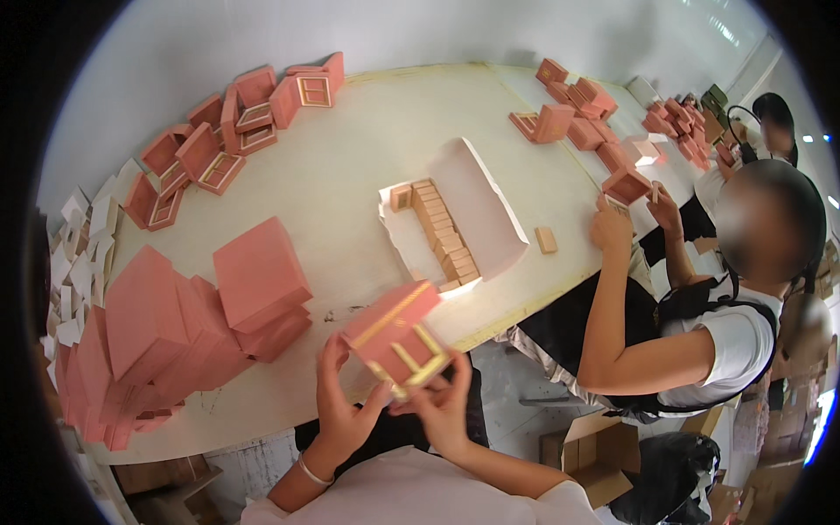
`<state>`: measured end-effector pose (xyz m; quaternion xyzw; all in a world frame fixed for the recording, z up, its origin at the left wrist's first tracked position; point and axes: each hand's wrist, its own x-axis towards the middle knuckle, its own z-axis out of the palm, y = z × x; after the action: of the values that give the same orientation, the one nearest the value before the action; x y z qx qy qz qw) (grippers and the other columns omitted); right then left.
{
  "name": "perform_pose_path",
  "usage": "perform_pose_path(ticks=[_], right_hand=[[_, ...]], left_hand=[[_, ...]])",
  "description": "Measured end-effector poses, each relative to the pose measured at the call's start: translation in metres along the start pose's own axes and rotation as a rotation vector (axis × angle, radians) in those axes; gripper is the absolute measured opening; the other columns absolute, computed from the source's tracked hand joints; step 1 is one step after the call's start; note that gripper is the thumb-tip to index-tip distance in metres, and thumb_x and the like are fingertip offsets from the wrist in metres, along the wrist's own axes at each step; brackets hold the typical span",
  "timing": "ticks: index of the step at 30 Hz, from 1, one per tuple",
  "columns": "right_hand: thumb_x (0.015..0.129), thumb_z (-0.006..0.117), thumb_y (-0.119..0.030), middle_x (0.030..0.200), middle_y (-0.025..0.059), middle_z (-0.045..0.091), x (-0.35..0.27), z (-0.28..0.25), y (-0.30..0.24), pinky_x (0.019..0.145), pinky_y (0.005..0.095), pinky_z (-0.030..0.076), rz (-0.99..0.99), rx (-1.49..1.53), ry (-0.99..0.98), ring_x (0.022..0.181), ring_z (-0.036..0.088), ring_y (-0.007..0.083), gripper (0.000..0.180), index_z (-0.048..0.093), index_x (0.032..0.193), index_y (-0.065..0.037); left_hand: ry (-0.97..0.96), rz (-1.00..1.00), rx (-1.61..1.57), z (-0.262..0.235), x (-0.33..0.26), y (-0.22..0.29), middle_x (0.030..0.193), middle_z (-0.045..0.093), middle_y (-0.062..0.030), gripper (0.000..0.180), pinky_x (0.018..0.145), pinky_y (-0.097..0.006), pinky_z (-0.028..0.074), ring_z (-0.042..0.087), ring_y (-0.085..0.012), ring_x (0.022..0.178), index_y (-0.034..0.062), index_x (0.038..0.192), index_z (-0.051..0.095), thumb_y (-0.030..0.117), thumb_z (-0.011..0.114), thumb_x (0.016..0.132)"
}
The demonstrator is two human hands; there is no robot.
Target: The person places small gold-wrapped items into pink boxes with gold interiors, closes the lids, and stacks the finished boxes on the table. The person repeats this process continuously while other workers perform the same task nearby.
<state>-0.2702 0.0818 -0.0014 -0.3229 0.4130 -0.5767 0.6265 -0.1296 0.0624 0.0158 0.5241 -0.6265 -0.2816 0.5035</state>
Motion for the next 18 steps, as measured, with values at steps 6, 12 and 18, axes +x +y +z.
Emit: perform_pose_path(ticks=[6,12,18], right_hand=[[0.085,0.055,0.005,0.069,0.0088,0.061,0.006,-0.013,-0.022,0.055,0.024,0.048,-0.347,-0.657,-0.367,0.06,0.06,0.0146,0.029,0.052,0.114,0.001],[0.08,0.059,0.003,0.089,0.0141,0.062,0.151,0.038,-0.111,0.07,0.0358,0.047,-0.968,-1.174,-0.157,0.081,0.06,0.0283,0.015,0.058,0.095,0.004],[0.072,0.061,-0.003,0.09,0.0123,0.058,0.252,0.045,-0.078,0.072,0.0349,0.05,-0.865,-1.97,-0.201,0.087,0.057,0.0242,0.01,0.061,0.082,-0.002]], left_hand=[[-0.052,-0.022,0.273,-0.004,0.015,-0.031,0.138,0.033,-0.0263,0.083,0.102,-0.048,0.029,0.033,-0.0438,0.126,-0.0057,0.137,0.024,0.024,0.072,0.076],[-0.12,0.041,0.444,-0.018,-0.005,-0.011,0.138,0.034,-0.0241,0.079,0.106,-0.058,0.015,0.032,-0.0426,0.128,-0.0022,0.135,0.032,0.032,0.07,0.076],[-0.167,0.029,0.627,-0.004,-0.003,-0.02,0.135,0.041,-0.0204,0.065,0.104,-0.063,0.011,0.034,-0.0395,0.127,0.0027,0.129,0.045,0.034,0.069,0.076]])
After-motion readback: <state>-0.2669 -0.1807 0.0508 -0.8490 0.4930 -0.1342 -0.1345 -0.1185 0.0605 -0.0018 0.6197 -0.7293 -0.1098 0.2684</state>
